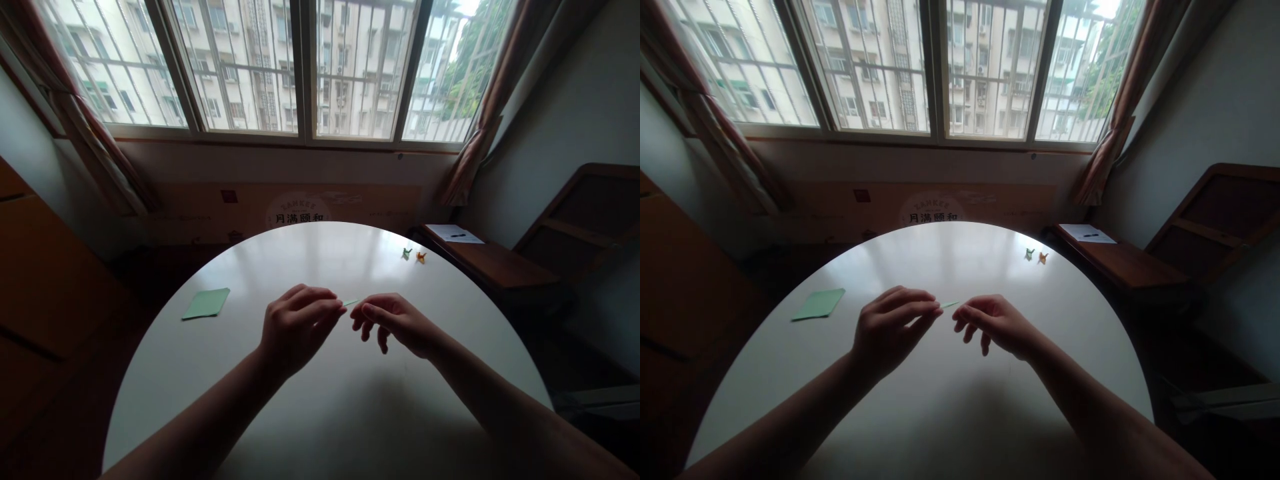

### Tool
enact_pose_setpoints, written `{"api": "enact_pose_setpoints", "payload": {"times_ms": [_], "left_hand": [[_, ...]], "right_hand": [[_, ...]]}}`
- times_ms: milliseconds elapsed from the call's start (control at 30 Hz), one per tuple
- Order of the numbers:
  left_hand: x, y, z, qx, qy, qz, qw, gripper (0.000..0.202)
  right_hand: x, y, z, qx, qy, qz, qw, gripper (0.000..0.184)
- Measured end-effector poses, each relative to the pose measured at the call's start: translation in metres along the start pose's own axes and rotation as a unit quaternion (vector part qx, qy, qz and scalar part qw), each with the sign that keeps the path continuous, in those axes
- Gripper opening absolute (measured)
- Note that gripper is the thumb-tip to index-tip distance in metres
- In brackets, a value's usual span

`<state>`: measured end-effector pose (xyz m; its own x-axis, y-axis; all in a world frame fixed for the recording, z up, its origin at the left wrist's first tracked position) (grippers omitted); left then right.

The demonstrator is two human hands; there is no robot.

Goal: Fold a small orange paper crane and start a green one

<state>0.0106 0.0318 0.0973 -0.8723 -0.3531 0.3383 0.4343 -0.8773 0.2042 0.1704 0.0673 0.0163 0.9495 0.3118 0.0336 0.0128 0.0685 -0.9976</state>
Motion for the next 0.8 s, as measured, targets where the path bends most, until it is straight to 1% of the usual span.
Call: {"api": "enact_pose_setpoints", "payload": {"times_ms": [67, 167, 333, 467, 567, 600, 633, 667, 700, 733, 767, 800], "left_hand": [[-0.003, 0.010, -0.002, -0.059, -0.015, 0.024, 0.998, 0.005], [-0.010, 0.017, -0.007, -0.092, -0.040, 0.038, 0.994, 0.004], [-0.020, 0.021, -0.010, -0.109, -0.078, 0.036, 0.990, 0.004], [-0.020, 0.024, -0.009, -0.121, -0.082, 0.044, 0.988, 0.003], [-0.016, 0.027, -0.007, -0.118, -0.059, 0.034, 0.991, 0.008], [-0.013, 0.024, -0.005, -0.098, -0.042, 0.028, 0.994, 0.009], [-0.010, 0.018, -0.003, -0.061, -0.023, 0.020, 0.998, 0.009], [-0.009, 0.008, -0.001, -0.003, -0.012, 0.009, 1.000, 0.010], [-0.009, -0.005, -0.001, 0.071, -0.012, -0.010, 0.997, 0.011], [-0.013, -0.019, -0.003, 0.155, -0.027, -0.034, 0.987, 0.014], [-0.020, -0.032, -0.008, 0.235, -0.059, -0.068, 0.968, 0.018], [-0.029, -0.042, -0.016, 0.304, -0.100, -0.105, 0.942, 0.022]], "right_hand": [[-0.004, -0.003, -0.002, 0.010, 0.003, 0.023, 1.000, 0.039], [-0.004, -0.005, -0.003, 0.019, 0.020, 0.041, 0.999, 0.032], [-0.004, -0.004, -0.002, 0.021, 0.024, 0.047, 0.998, 0.031], [-0.007, -0.005, -0.002, 0.033, 0.021, 0.038, 0.999, 0.033], [-0.006, -0.005, -0.001, 0.036, 0.027, 0.024, 0.999, 0.032], [-0.004, -0.004, -0.001, 0.034, 0.032, 0.019, 0.999, 0.032], [-0.002, -0.004, 0.000, 0.032, 0.036, 0.011, 0.999, 0.031], [-0.001, -0.003, 0.000, 0.031, 0.040, -0.002, 0.999, 0.030], [0.001, -0.002, 0.000, 0.033, 0.041, -0.019, 0.998, 0.030], [0.002, -0.002, 0.000, 0.035, 0.039, -0.039, 0.998, 0.029], [0.003, -0.001, 0.000, 0.037, 0.037, -0.059, 0.997, 0.028], [0.003, -0.001, -0.001, 0.039, 0.033, -0.078, 0.996, 0.027]]}}
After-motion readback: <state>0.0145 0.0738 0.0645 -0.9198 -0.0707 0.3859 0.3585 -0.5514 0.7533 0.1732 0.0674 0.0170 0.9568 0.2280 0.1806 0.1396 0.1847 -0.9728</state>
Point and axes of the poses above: each hand's wrist, its own z-axis towards the middle knuckle, its own x-axis out of the back of the hand, y = z × x, the point moved 8 cm from there along z, towards the middle knuckle, and after that the axes turned 9 degrees about y, right-handed, at the moved point
